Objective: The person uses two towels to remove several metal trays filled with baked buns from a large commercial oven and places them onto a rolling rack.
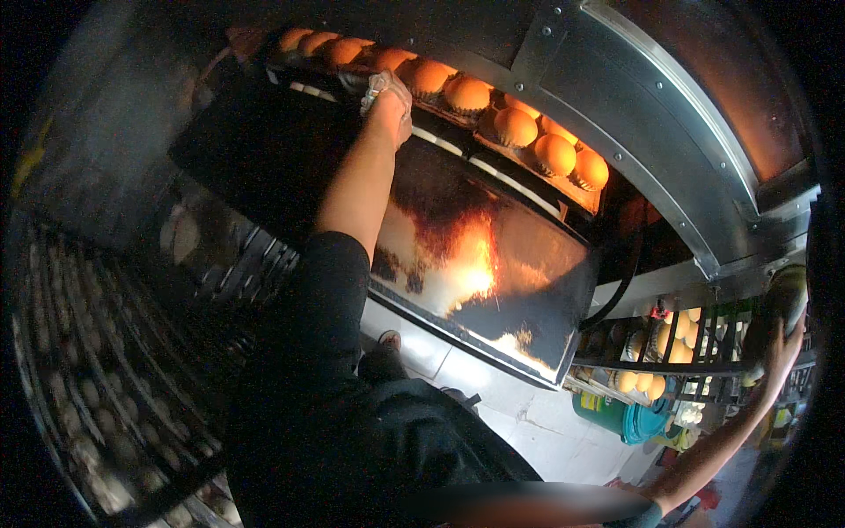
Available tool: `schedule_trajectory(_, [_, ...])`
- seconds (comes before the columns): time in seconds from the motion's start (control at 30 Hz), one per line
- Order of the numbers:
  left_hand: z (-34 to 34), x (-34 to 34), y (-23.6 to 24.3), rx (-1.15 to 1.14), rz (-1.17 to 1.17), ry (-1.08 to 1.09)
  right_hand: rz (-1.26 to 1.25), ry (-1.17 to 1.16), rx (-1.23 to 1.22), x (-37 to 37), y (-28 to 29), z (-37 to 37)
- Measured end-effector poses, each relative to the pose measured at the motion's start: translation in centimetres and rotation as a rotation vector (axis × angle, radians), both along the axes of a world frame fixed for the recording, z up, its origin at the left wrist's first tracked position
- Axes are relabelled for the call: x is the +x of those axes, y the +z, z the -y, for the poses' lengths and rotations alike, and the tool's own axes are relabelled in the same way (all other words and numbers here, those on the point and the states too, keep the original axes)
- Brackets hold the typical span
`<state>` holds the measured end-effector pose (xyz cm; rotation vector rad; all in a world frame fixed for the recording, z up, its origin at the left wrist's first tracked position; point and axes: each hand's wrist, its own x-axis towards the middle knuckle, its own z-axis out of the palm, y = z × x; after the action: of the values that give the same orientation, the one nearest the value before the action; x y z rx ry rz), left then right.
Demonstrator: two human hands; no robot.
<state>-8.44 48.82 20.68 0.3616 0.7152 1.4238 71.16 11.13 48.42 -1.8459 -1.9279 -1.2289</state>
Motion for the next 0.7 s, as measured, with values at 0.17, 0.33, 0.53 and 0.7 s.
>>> schedule_trajectory(0.17, [-2.8,0.2,0.9,0.168,0.016,-0.039,-0.781,-0.11,-0.126,-15.6,-7.3,3.5])
schedule_trajectory(0.33, [0.1,0.2,-0.8,0.135,-0.044,0.071,-1.036,-0.02,-0.103,-20.9,-10.5,4.0])
schedule_trajectory(0.53, [2.7,-2.0,-6.6,0.016,-0.03,0.257,-1.355,0.101,-0.005,-27.5,-14.4,3.2])
schedule_trajectory(0.7, [-0.9,0.1,-10.3,0.078,0.011,0.257,-1.556,0.238,-0.185,-29.9,-17.2,1.1])
